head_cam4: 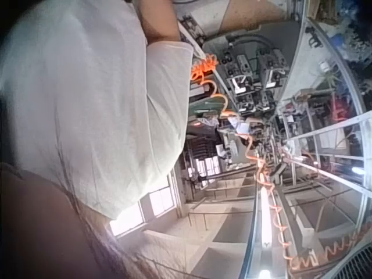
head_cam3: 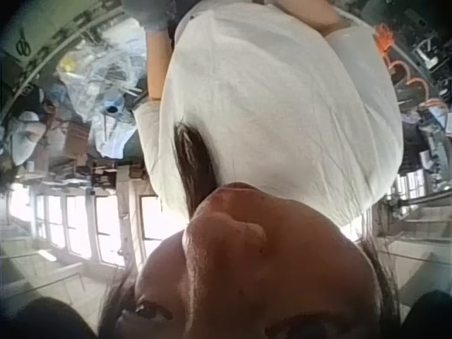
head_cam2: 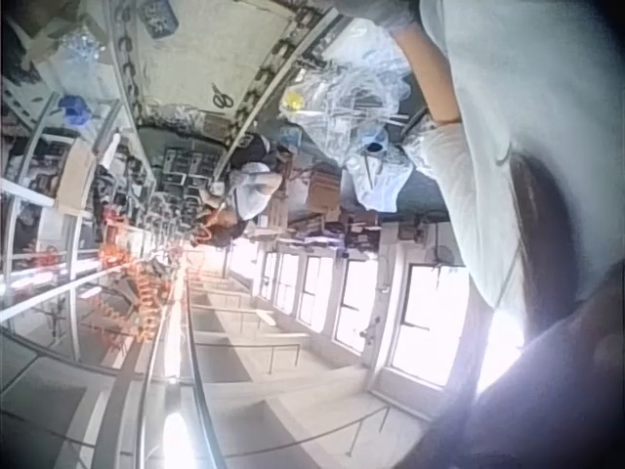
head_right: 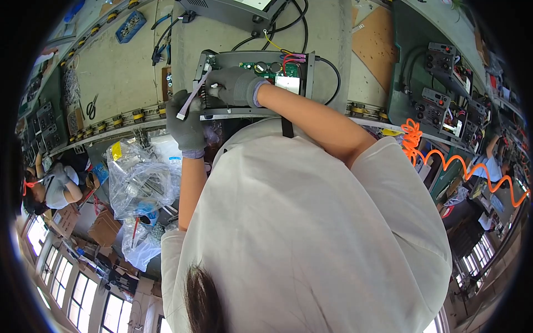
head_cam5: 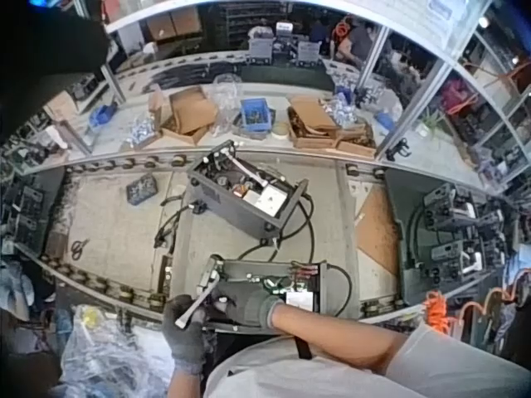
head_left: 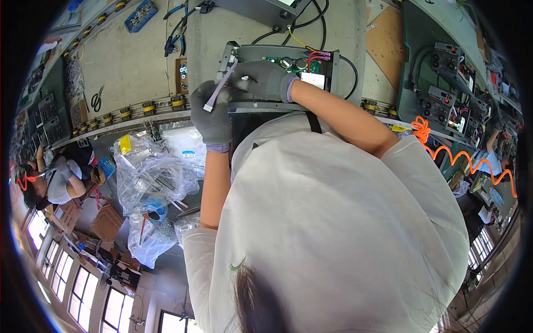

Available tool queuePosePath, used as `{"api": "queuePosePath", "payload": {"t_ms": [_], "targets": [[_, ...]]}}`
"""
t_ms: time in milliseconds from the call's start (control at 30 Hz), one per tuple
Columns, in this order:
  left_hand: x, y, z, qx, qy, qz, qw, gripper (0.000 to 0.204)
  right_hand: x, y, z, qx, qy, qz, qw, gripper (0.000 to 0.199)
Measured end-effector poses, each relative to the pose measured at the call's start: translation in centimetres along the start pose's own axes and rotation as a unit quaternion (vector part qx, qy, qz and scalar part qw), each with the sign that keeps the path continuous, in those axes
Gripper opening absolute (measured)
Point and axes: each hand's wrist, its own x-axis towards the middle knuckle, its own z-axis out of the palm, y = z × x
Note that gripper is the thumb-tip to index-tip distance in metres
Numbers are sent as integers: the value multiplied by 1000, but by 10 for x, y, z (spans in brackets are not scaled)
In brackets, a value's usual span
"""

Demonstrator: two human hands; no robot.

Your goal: The recorder is assembling internal components and wiring of a solar inverter unit.

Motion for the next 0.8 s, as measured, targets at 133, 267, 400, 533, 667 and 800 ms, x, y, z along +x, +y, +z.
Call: {"api": "queuePosePath", "payload": {"t_ms": [133,267,400,533,667,800], "targets": [[7,-15,-2,-4,5,-29,1000,37,0,-6,-6,45,4,48,998,28],[11,-7,0,-123,26,-82,989,36,-1,3,-20,183,60,175,966,32],[13,-17,-3,-205,31,-115,971,36,-8,-6,-34,174,46,182,967,38],[13,-10,1,-185,27,-105,977,36,-6,2,-20,23,27,88,996,37],[11,-3,2,-117,-12,-87,989,35,-7,-15,-12,-28,-5,15,999,33],[19,-2,2,-94,-69,-27,993,39,-3,-3,-4,-1,45,3,999,30]]}}
